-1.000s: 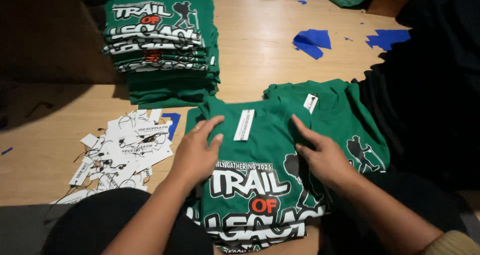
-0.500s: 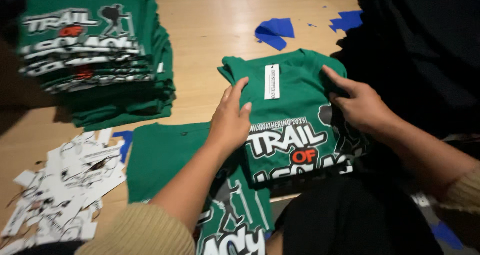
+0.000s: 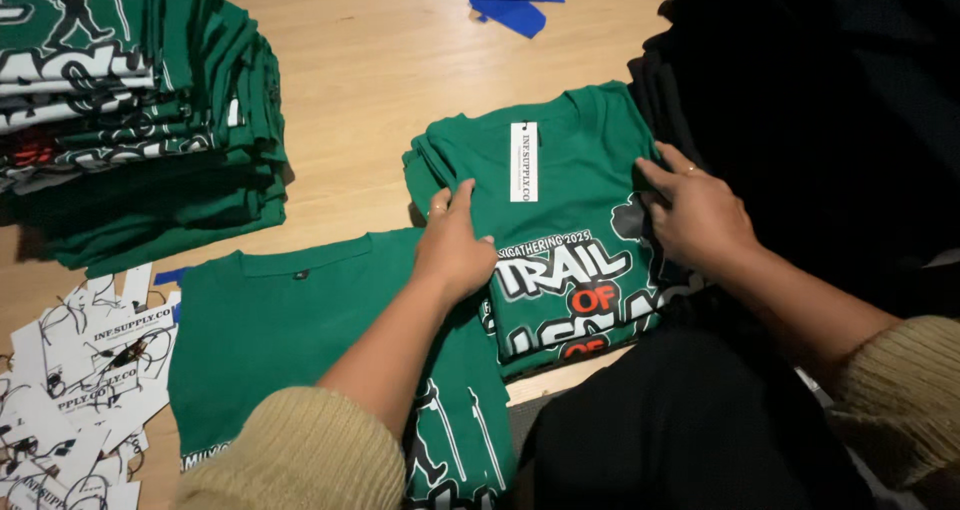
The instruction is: The person attaches white tags to the neck of green t-shirts. They pick up a tag, thread it through the shirt's neck opening, and then place the tagged shirt onto a stack.
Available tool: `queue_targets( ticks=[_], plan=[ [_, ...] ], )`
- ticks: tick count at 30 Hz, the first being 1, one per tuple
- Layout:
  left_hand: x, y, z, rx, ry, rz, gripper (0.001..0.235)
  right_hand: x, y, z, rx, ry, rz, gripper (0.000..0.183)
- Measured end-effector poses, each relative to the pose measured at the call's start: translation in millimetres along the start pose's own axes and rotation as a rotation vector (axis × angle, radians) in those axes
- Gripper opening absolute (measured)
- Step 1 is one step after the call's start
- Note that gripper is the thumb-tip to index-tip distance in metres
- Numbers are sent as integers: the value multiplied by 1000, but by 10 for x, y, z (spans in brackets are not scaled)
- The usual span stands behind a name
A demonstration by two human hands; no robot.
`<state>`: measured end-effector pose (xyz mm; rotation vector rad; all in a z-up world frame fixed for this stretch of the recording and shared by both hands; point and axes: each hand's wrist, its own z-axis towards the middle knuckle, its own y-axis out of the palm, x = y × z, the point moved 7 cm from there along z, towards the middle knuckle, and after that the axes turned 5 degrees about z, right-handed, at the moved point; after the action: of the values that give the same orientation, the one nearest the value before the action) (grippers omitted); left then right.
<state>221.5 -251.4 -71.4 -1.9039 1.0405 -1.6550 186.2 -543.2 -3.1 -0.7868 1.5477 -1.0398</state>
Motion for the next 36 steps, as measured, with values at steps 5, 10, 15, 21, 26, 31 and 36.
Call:
queue_targets(
  ticks=[5,10,15,21,26,31,36],
  plan=[
    [170,-71,-67,-43,28,167,84,-297,-58,-231,-153,69,-330,58],
    [237,-512,-451,58,107,285,76,-375,-35,-343,-263,162,-412,74],
    [-168,-1225,-1210,515,68,406,49,-1064,91,-618,45,-114,-300,72],
    [-545,-1238,-1886,436,-19,482,56,-2815,679,-1721,35,-822,64,47],
    [-1170,-1214,-1543,257,7,439,58,-2821,1270,-1876,-342,-636,157,60],
    [-1669,-2054,-1517,203,137,1,30,-2708,1276,-1831,-321,-629,68,69],
    [-3648,-1919,-1564,-73,-381,714,36,-2686,1333,-1799,-376,-590,19,71]
  ],
)
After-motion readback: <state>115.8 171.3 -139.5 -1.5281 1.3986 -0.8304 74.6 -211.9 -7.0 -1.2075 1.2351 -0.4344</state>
